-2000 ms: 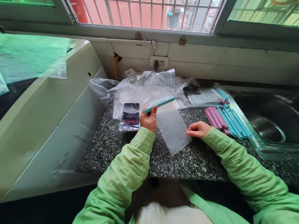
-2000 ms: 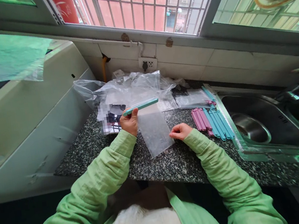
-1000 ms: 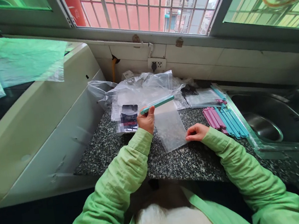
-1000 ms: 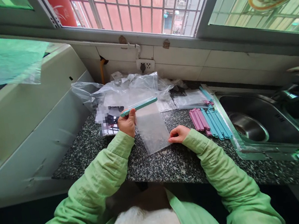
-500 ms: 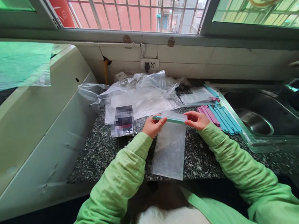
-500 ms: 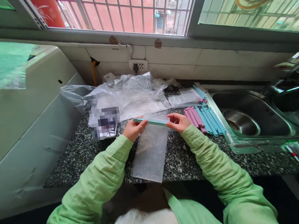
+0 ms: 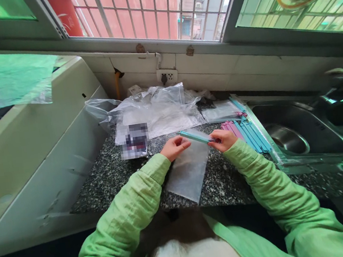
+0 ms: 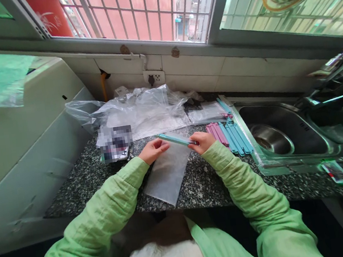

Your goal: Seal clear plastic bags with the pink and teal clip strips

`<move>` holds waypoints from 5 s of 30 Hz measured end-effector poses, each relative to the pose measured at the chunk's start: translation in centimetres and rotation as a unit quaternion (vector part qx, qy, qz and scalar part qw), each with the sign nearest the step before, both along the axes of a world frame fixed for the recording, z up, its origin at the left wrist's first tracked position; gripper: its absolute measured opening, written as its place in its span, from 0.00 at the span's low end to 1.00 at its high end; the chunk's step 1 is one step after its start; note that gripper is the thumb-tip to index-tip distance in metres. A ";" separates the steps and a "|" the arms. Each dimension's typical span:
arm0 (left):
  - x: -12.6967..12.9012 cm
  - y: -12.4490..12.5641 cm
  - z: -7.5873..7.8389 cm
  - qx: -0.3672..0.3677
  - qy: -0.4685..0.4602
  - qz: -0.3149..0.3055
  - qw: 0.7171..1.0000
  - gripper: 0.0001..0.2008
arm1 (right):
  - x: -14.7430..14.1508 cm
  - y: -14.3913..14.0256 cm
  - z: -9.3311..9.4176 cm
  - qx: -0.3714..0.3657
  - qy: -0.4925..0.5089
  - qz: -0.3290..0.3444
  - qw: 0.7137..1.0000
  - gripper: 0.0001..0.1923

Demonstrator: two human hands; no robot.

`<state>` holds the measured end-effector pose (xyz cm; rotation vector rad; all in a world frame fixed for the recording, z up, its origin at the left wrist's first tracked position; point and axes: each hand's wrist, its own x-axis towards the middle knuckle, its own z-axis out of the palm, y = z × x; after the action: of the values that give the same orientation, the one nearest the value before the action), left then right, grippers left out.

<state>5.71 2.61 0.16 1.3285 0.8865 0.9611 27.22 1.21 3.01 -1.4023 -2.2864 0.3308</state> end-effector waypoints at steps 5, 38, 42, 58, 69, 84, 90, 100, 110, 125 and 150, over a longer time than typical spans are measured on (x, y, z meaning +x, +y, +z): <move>-0.1 0.9 0.2 -0.043 0.065 -0.078 0.994 0.14 | 2.8 0.9 2.0 0.033 -0.011 -0.086 0.996 0.07; 15.6 11.3 0.2 -0.107 0.079 0.143 0.981 0.19 | 16.1 12.4 0.8 -0.062 -0.062 -0.403 0.911 0.11; 14.6 10.7 0.8 -0.085 0.105 0.129 0.982 0.19 | 15.4 12.1 1.7 -0.081 -0.104 -0.411 0.902 0.17; 6.8 10.0 3.2 0.204 0.476 0.092 0.850 0.18 | 8.4 16.6 4.1 -0.013 -0.211 -0.319 0.924 0.12; 8.0 11.6 3.3 0.251 0.485 0.040 0.836 0.18 | 4.2 24.4 2.7 -0.001 -0.197 -0.272 0.942 0.17; 10.2 12.5 2.6 0.190 0.386 0.084 0.899 0.10 | 6.1 18.8 4.8 0.047 -0.191 -0.219 0.956 0.14; 10.4 11.2 2.9 0.169 0.244 0.191 0.936 0.09 | 5.9 11.2 5.0 0.228 -0.211 -0.099 0.945 0.18; 6.5 6.7 5.9 0.418 0.355 0.064 0.834 0.23 | 2.8 1.7 3.4 0.332 -0.275 0.070 0.900 0.13; 1.9 0.5 3.9 0.540 0.507 -0.007 0.672 0.13 | 0.1 -3.7 1.9 0.320 -0.267 0.100 0.903 0.13; -9.0 -9.9 -0.2 0.613 0.416 0.096 0.665 0.10 | -2.0 -6.4 1.6 0.081 -0.057 0.129 0.987 0.15; -12.2 -14.2 -3.6 0.529 0.426 0.197 0.707 0.16 | -2.4 -1.4 -0.9 -0.110 -0.145 -0.051 0.982 0.09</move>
<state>-6.51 -11.61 -3.48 2.8072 1.4288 1.2590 24.80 -0.16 2.14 -1.7736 -2.4541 0.3770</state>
